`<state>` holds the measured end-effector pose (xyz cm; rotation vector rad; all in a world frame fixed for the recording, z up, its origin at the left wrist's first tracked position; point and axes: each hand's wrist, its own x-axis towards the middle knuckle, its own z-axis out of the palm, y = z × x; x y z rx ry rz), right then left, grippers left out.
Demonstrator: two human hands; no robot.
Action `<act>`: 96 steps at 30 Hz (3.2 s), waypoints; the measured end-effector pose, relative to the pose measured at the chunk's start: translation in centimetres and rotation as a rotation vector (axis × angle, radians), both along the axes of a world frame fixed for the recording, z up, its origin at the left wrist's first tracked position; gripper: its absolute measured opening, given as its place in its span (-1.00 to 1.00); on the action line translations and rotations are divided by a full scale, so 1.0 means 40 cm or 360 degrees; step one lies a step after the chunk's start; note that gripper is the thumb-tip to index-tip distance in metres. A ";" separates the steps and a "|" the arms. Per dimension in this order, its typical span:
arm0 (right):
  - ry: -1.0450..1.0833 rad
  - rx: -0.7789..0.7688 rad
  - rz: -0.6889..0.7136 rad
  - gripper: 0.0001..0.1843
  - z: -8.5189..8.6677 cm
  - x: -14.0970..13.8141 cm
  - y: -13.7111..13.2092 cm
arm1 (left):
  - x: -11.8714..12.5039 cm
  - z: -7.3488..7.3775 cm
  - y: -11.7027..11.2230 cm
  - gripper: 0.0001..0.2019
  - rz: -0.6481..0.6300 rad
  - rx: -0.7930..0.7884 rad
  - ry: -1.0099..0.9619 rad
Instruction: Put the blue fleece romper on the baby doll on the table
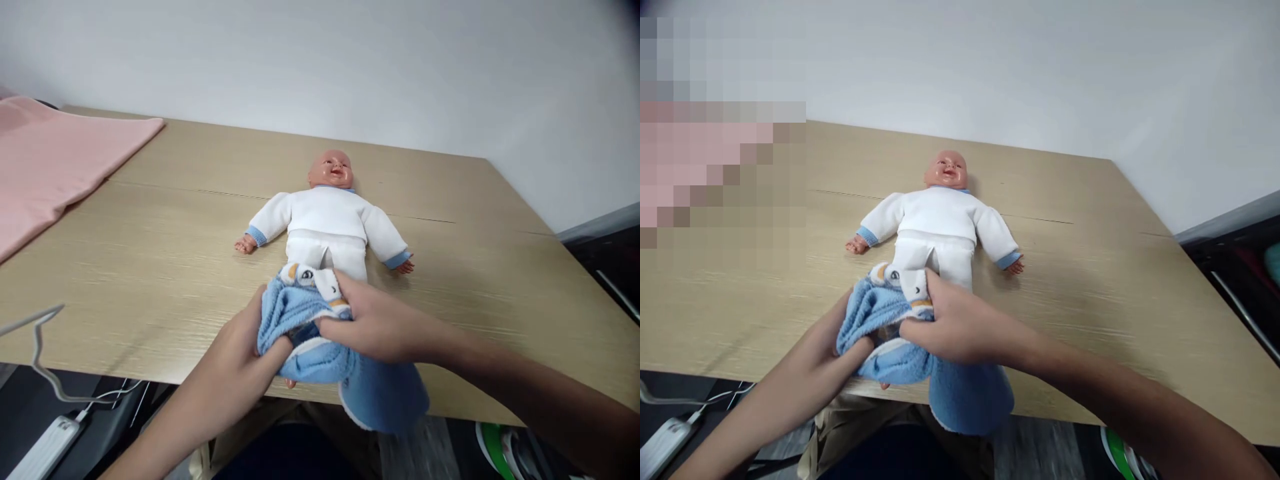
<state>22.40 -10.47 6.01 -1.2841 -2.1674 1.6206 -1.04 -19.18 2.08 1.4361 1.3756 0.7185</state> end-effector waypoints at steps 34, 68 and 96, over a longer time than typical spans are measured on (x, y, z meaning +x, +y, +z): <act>-0.0134 0.0906 0.0126 -0.20 -0.155 0.023 -0.092 | 0.004 -0.132 -0.052 -0.64 0.0044 0.0108 0.0024; 0.0576 0.1056 0.0077 -0.79 -0.173 0.042 -0.026 | -0.070 -0.128 0.030 -0.83 -0.0311 0.0494 -0.0180; 0.0214 0.0532 0.0183 -0.55 -0.091 0.068 0.063 | -0.158 -0.209 0.200 -0.27 -0.0080 0.0032 -0.0646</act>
